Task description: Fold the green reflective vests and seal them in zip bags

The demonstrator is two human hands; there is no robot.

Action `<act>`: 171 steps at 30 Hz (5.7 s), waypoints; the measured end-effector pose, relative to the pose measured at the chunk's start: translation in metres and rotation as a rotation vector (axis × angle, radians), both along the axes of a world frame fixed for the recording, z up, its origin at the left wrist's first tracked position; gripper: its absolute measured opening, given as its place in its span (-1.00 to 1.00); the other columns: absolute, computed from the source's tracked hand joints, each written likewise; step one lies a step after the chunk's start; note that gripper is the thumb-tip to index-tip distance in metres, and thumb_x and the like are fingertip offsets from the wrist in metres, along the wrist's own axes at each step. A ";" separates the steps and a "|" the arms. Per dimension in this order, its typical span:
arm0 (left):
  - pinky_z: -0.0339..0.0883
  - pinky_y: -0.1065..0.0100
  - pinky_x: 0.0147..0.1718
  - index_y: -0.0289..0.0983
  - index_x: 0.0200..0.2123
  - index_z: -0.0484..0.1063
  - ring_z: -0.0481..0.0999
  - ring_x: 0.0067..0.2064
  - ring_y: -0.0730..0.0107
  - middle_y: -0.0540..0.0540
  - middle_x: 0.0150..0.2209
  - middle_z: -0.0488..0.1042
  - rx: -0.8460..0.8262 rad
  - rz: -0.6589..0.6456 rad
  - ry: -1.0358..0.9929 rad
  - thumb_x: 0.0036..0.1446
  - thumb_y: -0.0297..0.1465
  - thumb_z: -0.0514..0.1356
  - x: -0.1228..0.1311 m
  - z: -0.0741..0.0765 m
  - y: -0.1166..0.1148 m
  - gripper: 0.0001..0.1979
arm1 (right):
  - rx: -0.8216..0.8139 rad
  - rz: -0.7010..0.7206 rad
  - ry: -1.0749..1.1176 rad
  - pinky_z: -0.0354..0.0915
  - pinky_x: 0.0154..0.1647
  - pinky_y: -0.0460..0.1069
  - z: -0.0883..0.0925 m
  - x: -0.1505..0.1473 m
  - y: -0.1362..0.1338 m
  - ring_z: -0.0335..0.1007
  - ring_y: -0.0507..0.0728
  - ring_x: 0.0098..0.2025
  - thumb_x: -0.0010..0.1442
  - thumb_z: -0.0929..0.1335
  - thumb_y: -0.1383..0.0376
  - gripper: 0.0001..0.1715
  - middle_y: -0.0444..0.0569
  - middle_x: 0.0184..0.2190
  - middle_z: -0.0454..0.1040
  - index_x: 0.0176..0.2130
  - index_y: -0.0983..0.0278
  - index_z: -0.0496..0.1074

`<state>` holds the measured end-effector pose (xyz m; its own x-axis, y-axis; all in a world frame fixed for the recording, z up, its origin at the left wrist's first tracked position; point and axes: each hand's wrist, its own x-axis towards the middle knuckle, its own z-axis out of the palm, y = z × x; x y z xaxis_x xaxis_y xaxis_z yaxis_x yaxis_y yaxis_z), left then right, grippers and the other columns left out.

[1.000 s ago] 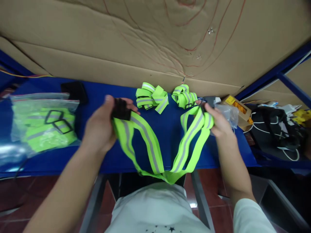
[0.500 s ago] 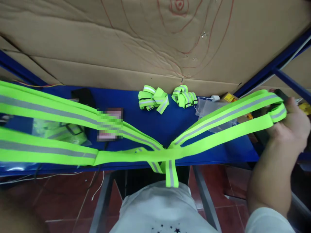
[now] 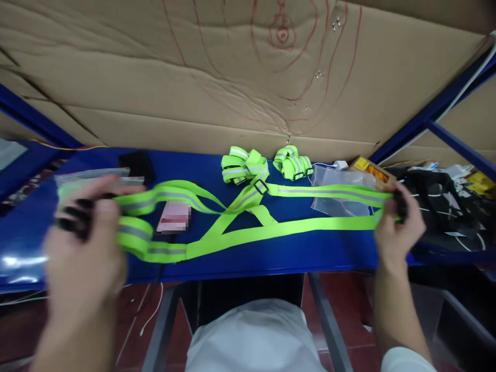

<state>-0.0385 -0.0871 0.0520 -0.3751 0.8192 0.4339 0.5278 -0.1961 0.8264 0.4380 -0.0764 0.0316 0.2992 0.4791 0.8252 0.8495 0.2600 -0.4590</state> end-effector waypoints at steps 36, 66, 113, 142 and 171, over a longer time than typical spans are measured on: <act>0.20 -0.07 0.36 -0.03 0.51 -0.22 0.25 0.43 -0.09 -0.31 0.44 0.19 -0.235 -0.959 0.167 -0.09 -0.17 0.57 0.103 -0.007 0.013 0.30 | -0.445 0.852 -0.073 0.36 0.16 0.14 0.009 -0.140 -0.012 0.44 0.23 0.12 0.08 0.29 0.59 -0.10 0.01 0.09 0.51 0.33 0.10 0.28; 0.55 0.27 -0.22 -0.33 -0.29 0.70 0.65 -0.32 0.20 -0.18 -0.35 0.67 -0.264 -1.051 -0.527 0.24 -0.21 0.34 0.113 -0.014 0.022 -0.72 | -1.170 1.547 0.875 0.48 -0.22 -0.09 0.029 -0.127 0.029 0.57 0.06 -0.31 -0.33 0.72 0.25 -0.34 -0.06 -0.32 0.62 -0.19 0.32 0.62; 0.44 0.12 0.11 -0.31 0.11 0.51 0.58 0.10 0.05 -0.21 0.07 0.61 -0.473 -1.309 -0.135 0.13 -0.21 0.37 0.141 -0.020 0.109 -0.49 | -0.983 1.007 0.764 0.40 -0.29 -0.09 0.020 -0.124 0.102 0.47 0.01 -0.33 0.10 0.55 -0.05 -0.51 -0.15 -0.34 0.55 -0.17 0.25 0.52; 0.58 0.28 -0.14 -0.29 -0.09 0.64 0.70 -0.13 0.16 -0.14 -0.13 0.70 -0.567 -1.518 -0.431 0.16 -0.31 0.39 0.124 -0.016 0.097 -0.73 | -1.171 1.023 0.379 0.40 -0.28 -0.06 0.083 -0.139 0.095 0.50 0.07 -0.27 0.26 0.46 -0.02 -0.49 -0.09 -0.22 0.58 0.09 0.18 0.53; 0.51 0.25 -0.08 -0.30 -0.08 0.59 0.62 -0.07 0.15 -0.13 -0.10 0.66 -0.515 -1.390 -0.261 0.03 -0.25 0.46 0.130 -0.034 0.109 -0.60 | -1.018 1.008 -0.148 0.20 -0.35 -0.08 0.081 -0.143 0.103 0.21 0.00 -0.40 0.38 0.33 -0.07 -0.50 -0.16 -0.43 0.39 -0.33 0.29 0.41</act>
